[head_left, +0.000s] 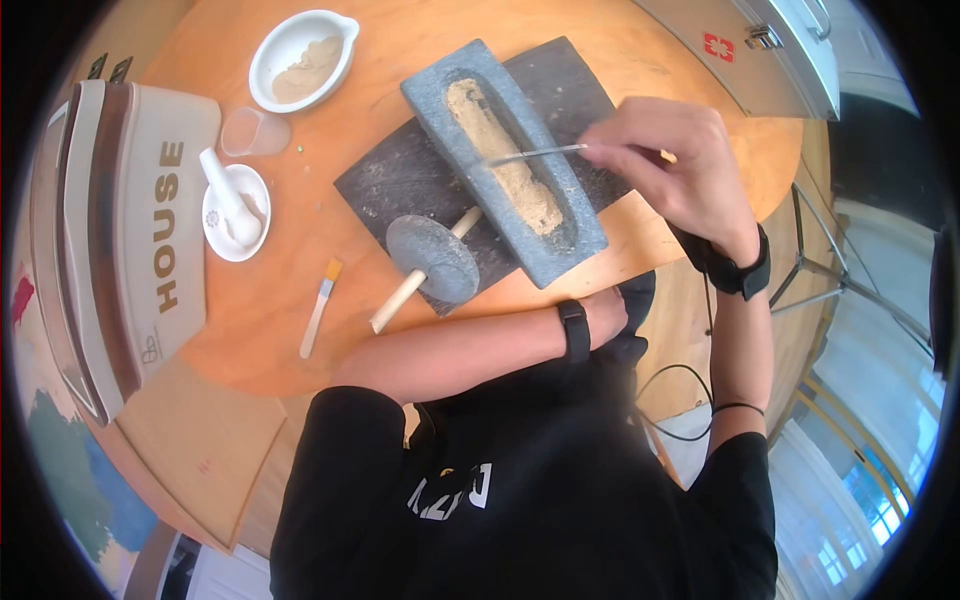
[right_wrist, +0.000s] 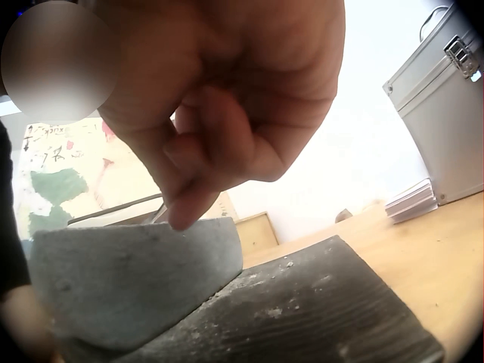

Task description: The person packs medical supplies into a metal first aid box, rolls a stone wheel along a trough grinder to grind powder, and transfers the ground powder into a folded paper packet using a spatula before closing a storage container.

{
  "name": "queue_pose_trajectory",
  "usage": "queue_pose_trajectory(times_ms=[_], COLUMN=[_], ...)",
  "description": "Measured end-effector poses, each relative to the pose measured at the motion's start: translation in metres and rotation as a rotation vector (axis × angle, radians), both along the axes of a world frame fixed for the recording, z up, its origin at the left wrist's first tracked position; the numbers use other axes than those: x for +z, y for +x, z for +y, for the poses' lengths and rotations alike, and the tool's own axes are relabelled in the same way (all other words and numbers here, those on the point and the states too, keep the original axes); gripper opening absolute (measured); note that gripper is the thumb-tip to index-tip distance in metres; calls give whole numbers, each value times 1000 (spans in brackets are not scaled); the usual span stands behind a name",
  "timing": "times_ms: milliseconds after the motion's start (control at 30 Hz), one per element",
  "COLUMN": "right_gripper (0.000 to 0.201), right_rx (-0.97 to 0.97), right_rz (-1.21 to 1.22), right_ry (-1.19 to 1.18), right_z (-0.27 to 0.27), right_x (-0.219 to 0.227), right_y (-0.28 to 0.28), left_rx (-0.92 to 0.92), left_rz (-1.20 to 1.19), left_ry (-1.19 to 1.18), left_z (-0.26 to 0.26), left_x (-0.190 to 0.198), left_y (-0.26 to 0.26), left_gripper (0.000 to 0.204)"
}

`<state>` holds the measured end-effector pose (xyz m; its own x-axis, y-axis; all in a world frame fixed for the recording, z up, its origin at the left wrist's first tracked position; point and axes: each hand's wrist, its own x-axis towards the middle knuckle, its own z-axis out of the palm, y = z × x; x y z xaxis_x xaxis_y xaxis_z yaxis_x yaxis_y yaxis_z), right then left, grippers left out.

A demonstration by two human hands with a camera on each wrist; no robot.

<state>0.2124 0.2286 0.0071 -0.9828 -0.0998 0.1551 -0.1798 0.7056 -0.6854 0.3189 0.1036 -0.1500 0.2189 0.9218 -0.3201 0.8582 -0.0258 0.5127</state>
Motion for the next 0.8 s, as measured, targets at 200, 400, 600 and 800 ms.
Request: queue_pose_trajectory(times_ms=[200,400,600,800], right_gripper=[7,18,16,16], right_rx=[-96,-133,-28,-12], right_rz=[19,197,262,212], right_ry=[16,147,167,135], right_z=[-14,-24,-31,-30], right_x=[6,0,4,7], right_y=[27,28,26,31], left_rx=[-75,10,31,-25], left_rz=[37,91,113,16], left_ry=[-11,-10,5,7], left_z=[1,2,3,5], left_x=[6,-5,-19,-17], left_y=[-4,10,20,14], left_gripper=[27,27,28,28])
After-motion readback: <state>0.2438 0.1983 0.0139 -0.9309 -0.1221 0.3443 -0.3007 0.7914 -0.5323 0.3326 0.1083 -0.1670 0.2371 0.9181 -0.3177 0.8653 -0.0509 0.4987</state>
